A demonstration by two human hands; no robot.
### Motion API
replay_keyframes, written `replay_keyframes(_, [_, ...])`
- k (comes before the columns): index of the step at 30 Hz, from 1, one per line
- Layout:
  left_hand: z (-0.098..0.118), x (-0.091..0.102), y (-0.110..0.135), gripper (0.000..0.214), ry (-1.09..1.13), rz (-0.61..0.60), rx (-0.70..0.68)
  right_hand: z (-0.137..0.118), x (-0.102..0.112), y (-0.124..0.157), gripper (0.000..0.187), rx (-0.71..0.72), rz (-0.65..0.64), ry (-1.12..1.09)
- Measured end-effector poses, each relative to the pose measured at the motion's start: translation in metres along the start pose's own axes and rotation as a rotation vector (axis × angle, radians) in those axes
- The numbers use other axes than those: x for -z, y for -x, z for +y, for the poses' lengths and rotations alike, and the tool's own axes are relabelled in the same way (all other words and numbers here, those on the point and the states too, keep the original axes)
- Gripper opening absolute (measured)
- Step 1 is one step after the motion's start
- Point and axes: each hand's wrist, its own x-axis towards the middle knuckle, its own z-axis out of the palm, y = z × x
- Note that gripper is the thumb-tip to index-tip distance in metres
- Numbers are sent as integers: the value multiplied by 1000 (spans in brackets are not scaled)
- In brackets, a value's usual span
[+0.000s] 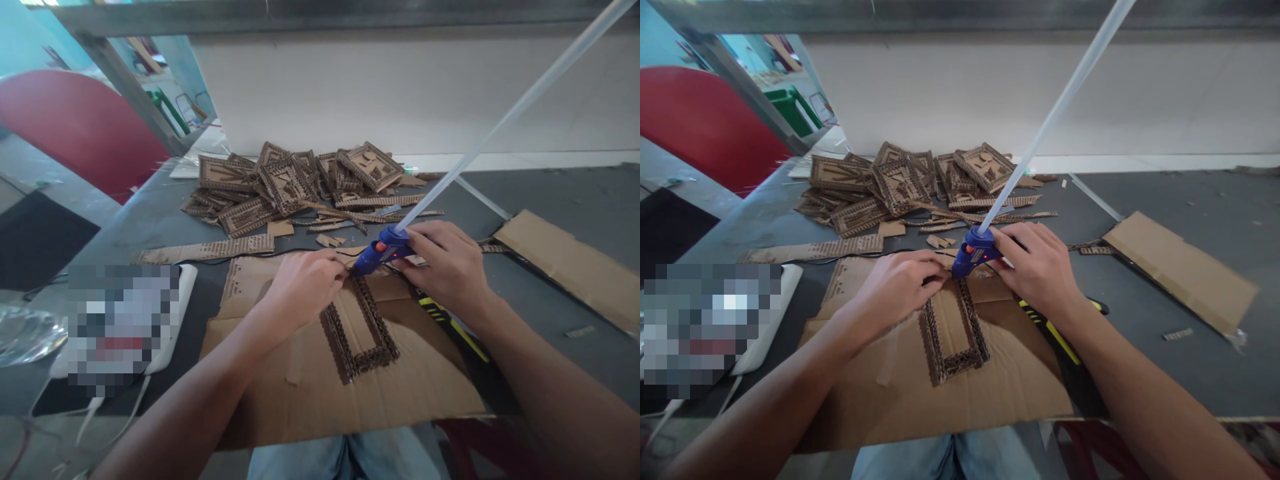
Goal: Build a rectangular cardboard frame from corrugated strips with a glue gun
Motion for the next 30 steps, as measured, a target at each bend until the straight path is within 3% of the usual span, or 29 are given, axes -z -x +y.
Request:
replay_keyframes(6, [2, -2, -1, 20, 28, -32, 5, 0, 0, 0, 24, -16, -17, -15])
replay_keyframes(12, [-11, 8, 2, 22, 81, -50, -80, 1, 0, 0, 28, -22, -27, -25])
replay_keyframes(16, [-14, 20, 5, 20, 51, -66, 16, 1, 0, 0, 28, -5, -22, -25])
replay_keyframes(23, [-11, 17, 3, 21, 29, -96, -57, -1, 1, -1, 26, 3, -13, -16])
replay_keyframes(30, [5, 22, 3, 19, -156, -180, -89, -2, -1, -1, 24, -8, -18, -37])
